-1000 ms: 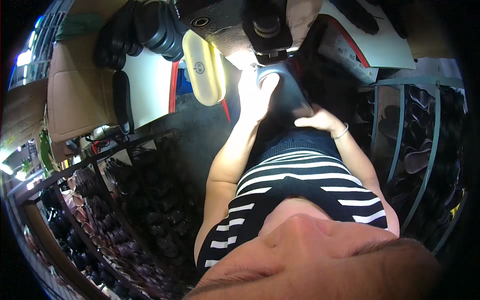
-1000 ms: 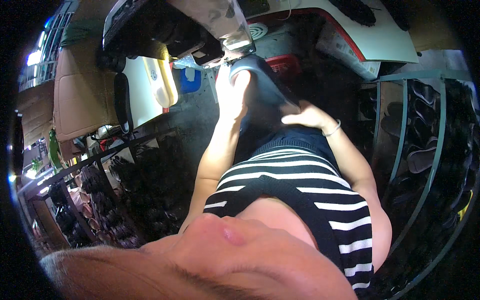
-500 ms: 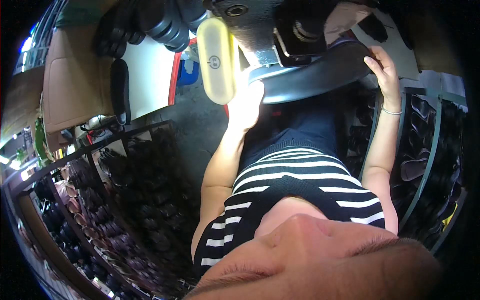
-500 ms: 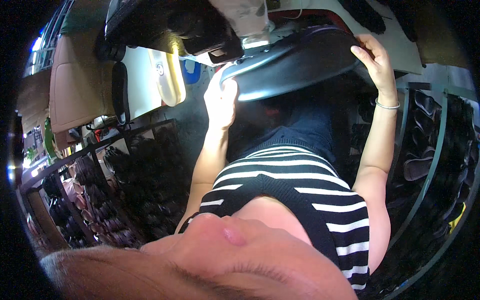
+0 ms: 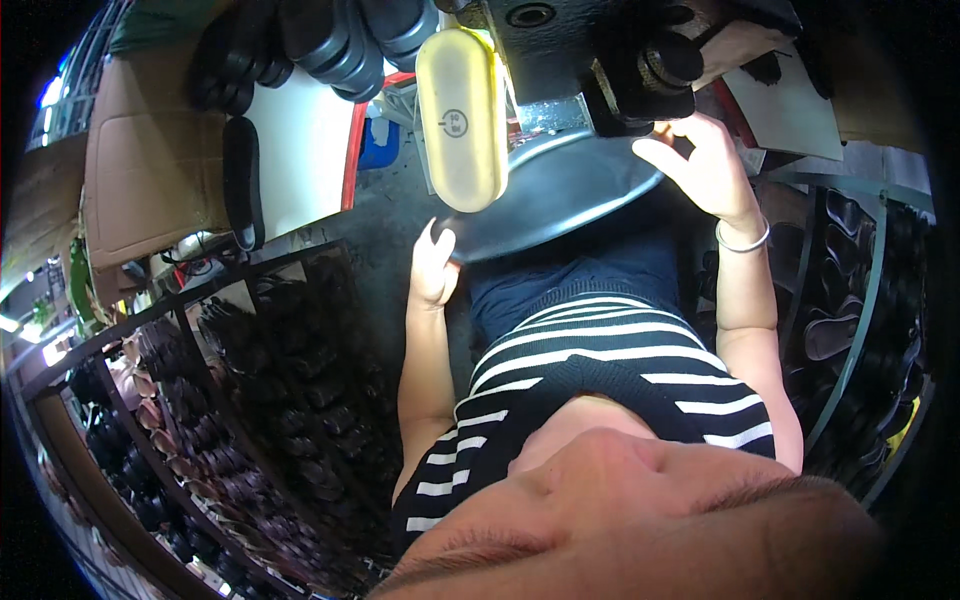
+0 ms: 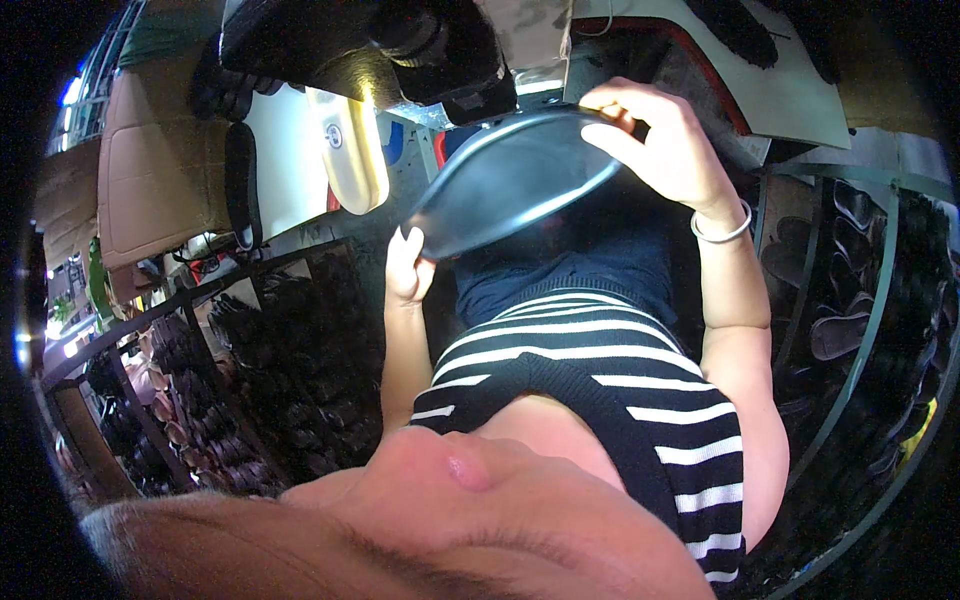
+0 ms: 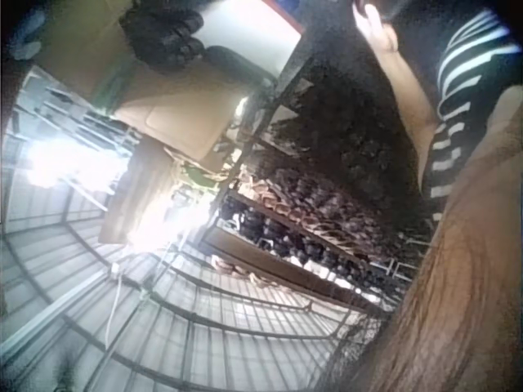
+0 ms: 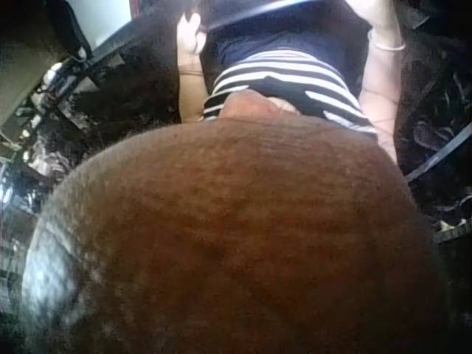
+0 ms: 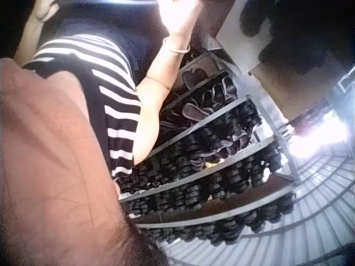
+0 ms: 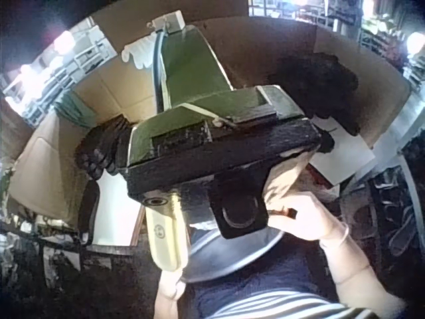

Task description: The person retrieves shoe soles, rotates and feeds each sole through a machine head by hand, and places the soles onto a surface.

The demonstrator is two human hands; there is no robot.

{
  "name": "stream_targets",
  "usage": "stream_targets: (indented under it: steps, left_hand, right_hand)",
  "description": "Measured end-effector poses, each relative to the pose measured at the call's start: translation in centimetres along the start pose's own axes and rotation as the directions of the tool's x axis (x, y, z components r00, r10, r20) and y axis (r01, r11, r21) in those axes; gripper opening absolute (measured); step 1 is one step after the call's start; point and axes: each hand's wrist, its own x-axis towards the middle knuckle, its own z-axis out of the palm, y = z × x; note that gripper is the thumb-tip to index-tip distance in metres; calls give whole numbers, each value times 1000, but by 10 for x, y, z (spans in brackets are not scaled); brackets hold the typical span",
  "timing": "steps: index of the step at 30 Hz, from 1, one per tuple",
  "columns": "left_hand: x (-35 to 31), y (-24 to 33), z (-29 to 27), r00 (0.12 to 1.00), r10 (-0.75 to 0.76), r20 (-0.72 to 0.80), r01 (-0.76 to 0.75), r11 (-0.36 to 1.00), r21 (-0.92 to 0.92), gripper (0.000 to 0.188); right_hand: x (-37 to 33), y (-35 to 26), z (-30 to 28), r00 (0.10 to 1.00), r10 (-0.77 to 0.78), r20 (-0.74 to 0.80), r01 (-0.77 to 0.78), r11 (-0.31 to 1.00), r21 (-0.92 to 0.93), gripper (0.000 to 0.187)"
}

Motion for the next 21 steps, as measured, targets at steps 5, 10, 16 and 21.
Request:
stream_targets:
  steps: [5, 10, 16, 21]
  left_hand:
    - [-23, -19, -8, 981, -165, 104, 154, 982, 106, 36]
    - [-31, -47, -6, 929, -359, 93, 319, 902, 291, 31]
    - [-20, -80, 25, 947, -310, 83, 257, 887, 383, 30]
    - [9, -40, 18, 999, -37, 12, 28, 892, 451, 29]
  right_hand:
    - [20, -12, 12, 993, -97, 70, 101, 994, -52, 22]
    - [39, 2, 38, 845, -532, 48, 513, 784, -350, 25]
    - [37, 3, 68, 991, -114, -65, 98, 972, -214, 30]
    - [46, 86, 3, 937, -92, -336, -20, 949, -315, 43]
